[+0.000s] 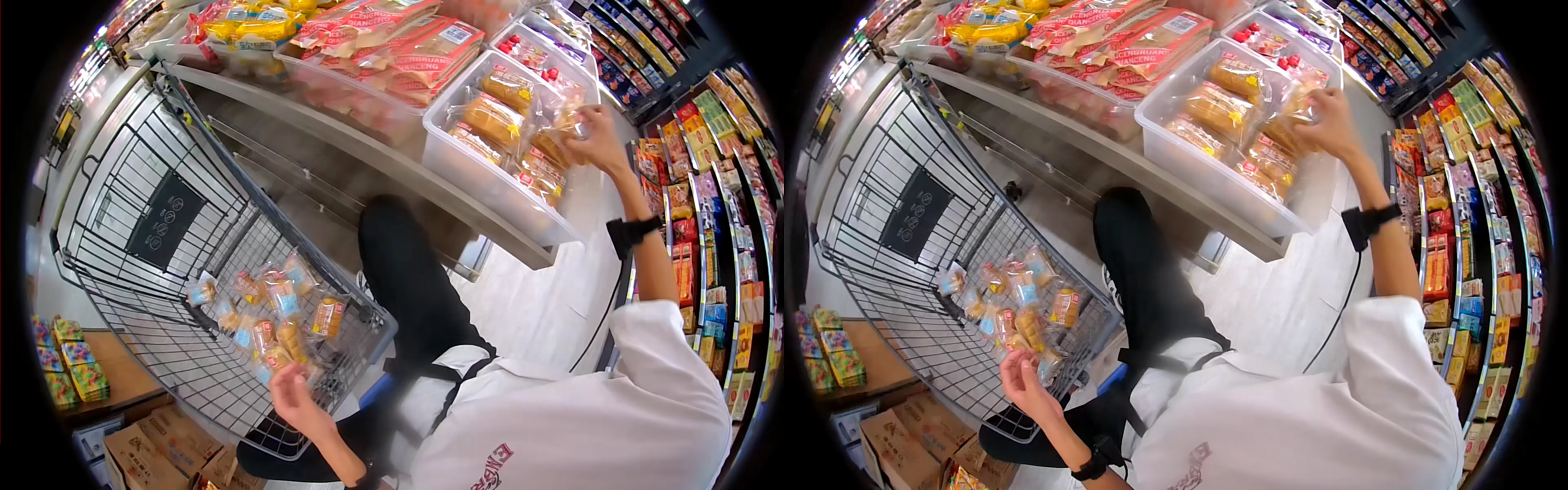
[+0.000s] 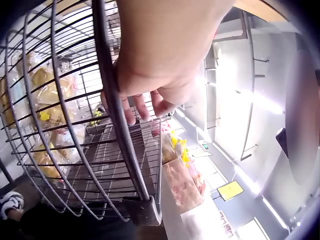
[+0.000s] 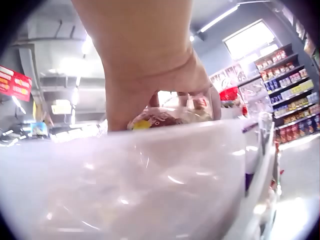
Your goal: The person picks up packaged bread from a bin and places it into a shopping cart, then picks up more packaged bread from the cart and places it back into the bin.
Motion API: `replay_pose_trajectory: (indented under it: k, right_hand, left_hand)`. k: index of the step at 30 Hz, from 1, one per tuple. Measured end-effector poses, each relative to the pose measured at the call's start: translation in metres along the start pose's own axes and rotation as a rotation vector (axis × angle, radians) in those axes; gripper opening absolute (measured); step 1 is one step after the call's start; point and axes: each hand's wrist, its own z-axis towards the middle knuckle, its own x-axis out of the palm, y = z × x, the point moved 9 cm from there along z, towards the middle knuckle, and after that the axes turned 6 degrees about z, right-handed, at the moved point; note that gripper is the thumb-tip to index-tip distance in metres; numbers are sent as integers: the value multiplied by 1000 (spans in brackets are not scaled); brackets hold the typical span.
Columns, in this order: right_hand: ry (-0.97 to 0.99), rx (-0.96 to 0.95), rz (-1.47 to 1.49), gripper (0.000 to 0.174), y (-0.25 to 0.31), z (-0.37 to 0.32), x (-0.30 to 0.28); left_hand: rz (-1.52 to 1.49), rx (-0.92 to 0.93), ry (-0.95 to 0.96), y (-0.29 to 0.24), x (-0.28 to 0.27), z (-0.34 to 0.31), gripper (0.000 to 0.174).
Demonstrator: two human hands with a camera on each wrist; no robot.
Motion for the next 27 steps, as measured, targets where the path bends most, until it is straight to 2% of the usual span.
replay_pose_trajectory:
  k: [2, 3, 5, 6, 7, 8, 9, 10, 11, 12, 14, 15, 16, 17, 18, 19, 20, 21, 22, 24, 25, 27]
  right_hand:
    - [-172, -82, 128, 60, 51, -9, -47]
    - [-184, -137, 197, 55, 82, -21, -69]
    - [-122, -276, 507, 54, 153, -49, -80]
    - [-70, -317, 753, 55, 186, -75, -63]
    - [106, -463, 730, 61, 236, -100, -41]
    - [212, -688, 805, 72, 296, -117, -34]
    - [431, -556, 950, 80, 329, -141, 3]
    - [534, -521, 979, 82, 355, -177, 35]
    - [635, -488, 1010, 84, 370, -201, 61]
    - [633, -497, 1017, 84, 371, -201, 67]
    - [874, -381, 1250, 85, 374, -208, 84]
    - [883, -387, 1247, 85, 370, -199, 74]
    - [954, -362, 1109, 81, 358, -181, 60]
    - [1015, -332, 975, 77, 343, -161, 45]
    - [843, -368, 827, 63, 324, -122, 18]
    - [578, -327, 633, 51, 281, -90, 11]
    - [282, -272, 447, 50, 236, -54, -6]
    - [158, -349, 298, 47, 196, -16, -14]
    - [173, -261, 55, 53, 170, 5, -21]
    - [513, -103, -1, 67, 96, 43, 25]
    - [499, -111, 10, 67, 99, 48, 33]
    - [742, -7, -94, 87, 92, 44, 68]
  left_hand:
    - [133, 199, 54, -41, 22, -13, 49]
    - [146, 162, 54, -54, 28, -31, 49]
    - [148, 476, 289, -112, 74, -51, 60]
    - [118, 500, 305, -127, 95, -56, 95]
    - [119, 508, 321, -132, 114, -58, 95]
    - [-51, 555, 398, -142, 131, -64, 104]
    - [-220, 598, 471, -150, 138, -70, 114]
    - [-125, 300, 394, -109, 132, -61, 123]
    - [-139, 313, 466, -124, 141, -65, 111]
    - [-134, 321, 459, -120, 135, -64, 111]
    - [-420, 34, 491, -69, 117, -62, 106]
    - [-570, -112, 503, -45, 111, -65, 104]
    - [-727, -259, 512, -30, 114, -70, 102]
    - [-735, -258, 508, -33, 118, -71, 102]
    - [-774, -229, 539, -45, 126, -72, 100]
    - [-804, -182, 568, -59, 127, -69, 98]
    - [-835, -169, 521, -44, 109, -62, 93]
    - [-829, -122, 545, -56, 98, -58, 91]
    - [-866, -62, 508, -57, 77, -50, 91]
    - [-854, 56, 451, -64, 39, -27, 91]
    - [-878, 81, 488, -68, 30, -24, 87]
    - [-823, 137, 400, -66, 7, -16, 83]
